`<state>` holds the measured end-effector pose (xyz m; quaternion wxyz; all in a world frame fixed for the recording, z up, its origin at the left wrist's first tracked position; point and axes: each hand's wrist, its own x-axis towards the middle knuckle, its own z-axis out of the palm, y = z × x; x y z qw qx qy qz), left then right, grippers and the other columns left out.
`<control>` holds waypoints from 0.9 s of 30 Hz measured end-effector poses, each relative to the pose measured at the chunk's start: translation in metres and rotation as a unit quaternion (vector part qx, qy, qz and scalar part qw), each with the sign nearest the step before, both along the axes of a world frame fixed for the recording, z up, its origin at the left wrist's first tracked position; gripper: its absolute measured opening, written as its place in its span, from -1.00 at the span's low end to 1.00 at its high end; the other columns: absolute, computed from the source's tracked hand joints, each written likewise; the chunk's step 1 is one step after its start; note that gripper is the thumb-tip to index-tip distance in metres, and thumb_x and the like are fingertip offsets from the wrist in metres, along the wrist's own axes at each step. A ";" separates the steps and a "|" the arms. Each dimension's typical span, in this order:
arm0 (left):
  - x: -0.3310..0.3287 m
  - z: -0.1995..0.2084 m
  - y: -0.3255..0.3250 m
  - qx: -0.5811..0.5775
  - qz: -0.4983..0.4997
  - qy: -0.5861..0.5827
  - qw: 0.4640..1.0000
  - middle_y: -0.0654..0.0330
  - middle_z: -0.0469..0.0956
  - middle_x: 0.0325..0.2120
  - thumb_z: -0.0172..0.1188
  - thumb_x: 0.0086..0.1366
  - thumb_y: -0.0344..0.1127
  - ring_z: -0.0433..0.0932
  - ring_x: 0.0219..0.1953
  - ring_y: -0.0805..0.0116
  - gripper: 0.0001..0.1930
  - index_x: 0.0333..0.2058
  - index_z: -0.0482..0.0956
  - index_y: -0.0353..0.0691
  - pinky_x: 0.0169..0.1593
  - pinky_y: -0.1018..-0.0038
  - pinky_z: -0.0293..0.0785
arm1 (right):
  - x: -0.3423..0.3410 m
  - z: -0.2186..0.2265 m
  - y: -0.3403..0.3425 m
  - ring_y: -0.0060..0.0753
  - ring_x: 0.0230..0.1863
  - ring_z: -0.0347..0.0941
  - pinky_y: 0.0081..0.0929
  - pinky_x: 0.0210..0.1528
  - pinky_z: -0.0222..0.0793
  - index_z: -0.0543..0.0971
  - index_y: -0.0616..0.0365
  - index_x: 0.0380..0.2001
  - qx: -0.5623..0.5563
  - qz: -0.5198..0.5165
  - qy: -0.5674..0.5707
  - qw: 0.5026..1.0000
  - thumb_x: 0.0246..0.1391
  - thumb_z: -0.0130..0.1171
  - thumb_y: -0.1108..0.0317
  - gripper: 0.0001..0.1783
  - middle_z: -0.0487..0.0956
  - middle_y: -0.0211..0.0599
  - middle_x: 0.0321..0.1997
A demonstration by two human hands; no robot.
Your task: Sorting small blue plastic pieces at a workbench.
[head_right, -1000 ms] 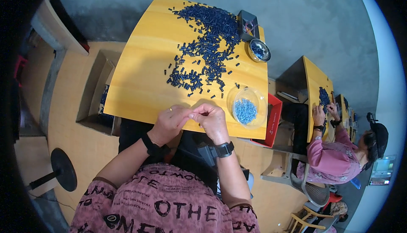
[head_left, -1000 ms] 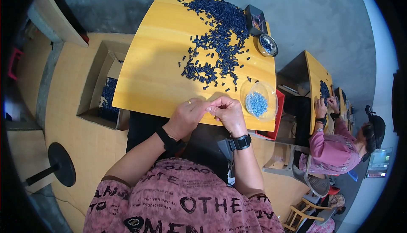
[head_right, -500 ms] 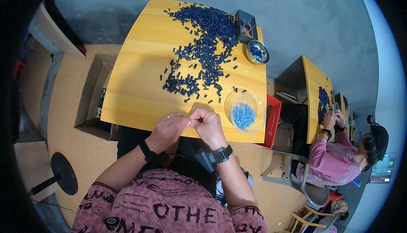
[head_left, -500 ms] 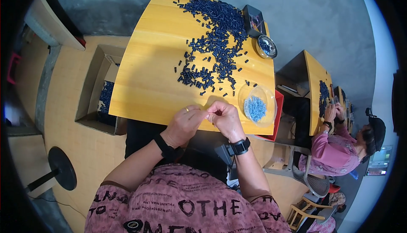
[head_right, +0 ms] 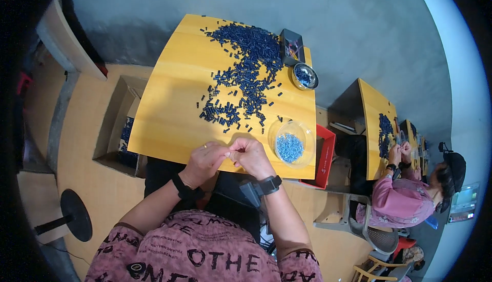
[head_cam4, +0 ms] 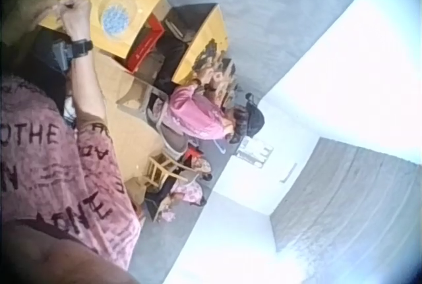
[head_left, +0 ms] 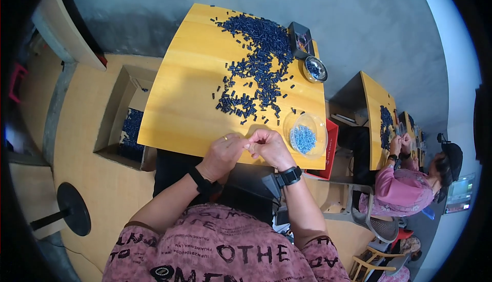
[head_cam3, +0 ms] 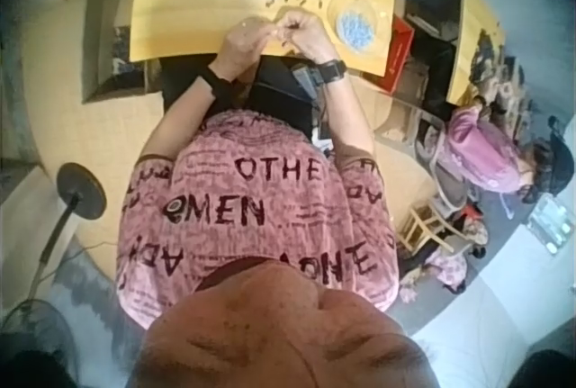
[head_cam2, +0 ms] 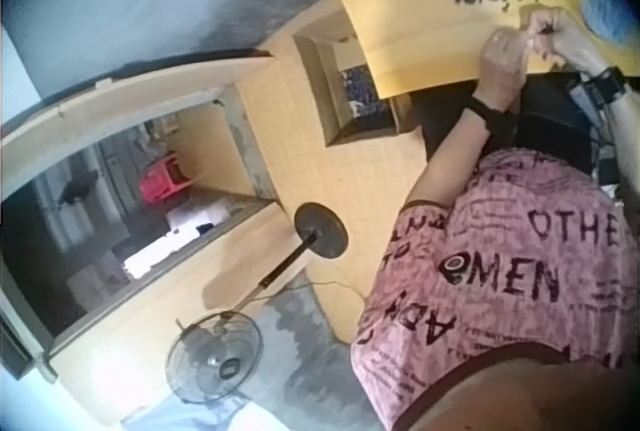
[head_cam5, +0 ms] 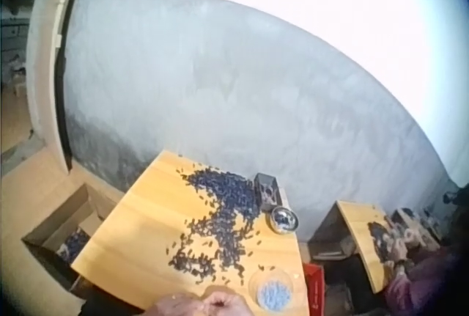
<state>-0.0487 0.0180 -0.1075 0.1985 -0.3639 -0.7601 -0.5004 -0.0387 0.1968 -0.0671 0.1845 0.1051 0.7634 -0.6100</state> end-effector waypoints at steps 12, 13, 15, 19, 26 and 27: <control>-0.001 -0.001 0.001 0.010 -0.011 -0.049 0.999 0.07 0.57 -0.41 0.23 0.13 -0.54 0.57 -0.31 0.05 -0.79 -0.22 0.54 -0.26 -0.24 0.29 0.51 | -0.005 -0.003 -0.005 -0.67 -0.58 0.30 -0.60 -0.51 0.28 0.54 0.23 -0.57 0.126 0.028 0.045 0.991 -0.11 0.44 0.49 -0.79 0.45 -0.47 -0.66; -0.002 -0.002 0.002 0.011 -0.011 -0.049 0.999 0.07 0.57 -0.41 0.23 0.13 -0.54 0.57 -0.31 0.05 -0.79 -0.22 0.54 -0.26 -0.24 0.29 0.51 | -0.006 -0.007 -0.004 -0.66 -0.57 0.27 -0.58 -0.50 0.27 0.54 0.24 -0.56 0.127 0.031 0.068 0.989 -0.14 0.45 0.50 -0.79 0.44 -0.47 -0.66; 0.001 -0.002 0.001 0.001 0.002 -0.046 0.999 0.07 0.56 -0.42 0.22 0.13 -0.53 0.56 -0.30 0.06 -0.82 -0.24 0.54 -0.28 -0.23 0.30 0.50 | -0.006 -0.001 -0.006 -0.66 -0.57 0.28 -0.58 -0.49 0.28 0.54 0.24 -0.56 0.141 0.033 0.061 0.988 -0.15 0.45 0.51 -0.79 0.44 -0.46 -0.66; -0.001 0.005 0.000 0.001 -0.002 -0.023 1.000 0.06 0.55 -0.44 0.21 0.12 -0.54 0.55 -0.31 0.05 -0.84 -0.28 0.54 -0.29 -0.23 0.28 0.49 | -0.005 0.003 -0.005 -0.68 -0.56 0.32 -0.61 -0.49 0.32 0.56 0.24 -0.54 0.148 0.039 0.058 0.986 -0.11 0.43 0.50 -0.82 0.49 -0.45 -0.62; 0.003 0.003 -0.011 0.036 0.035 -0.066 0.997 0.05 0.55 -0.43 0.20 0.11 -0.53 0.53 -0.33 0.03 -0.86 -0.32 0.54 -0.27 -0.23 0.27 0.46 | -0.004 0.011 -0.008 -0.71 -0.57 0.39 -0.67 -0.54 0.37 0.63 0.23 -0.42 0.002 0.005 -0.008 1.000 0.08 0.31 0.44 -0.92 0.54 -0.47 -0.53; 0.003 0.003 -0.017 0.049 0.057 -0.074 0.994 0.07 0.54 -0.44 0.20 0.12 -0.51 0.53 -0.33 0.06 -0.91 -0.36 0.54 -0.27 -0.21 0.28 0.47 | -0.005 0.005 -0.009 -0.71 -0.57 0.39 -0.67 -0.54 0.37 0.63 0.23 -0.42 0.002 0.006 -0.005 1.000 0.08 0.31 0.44 -0.92 0.54 -0.47 -0.53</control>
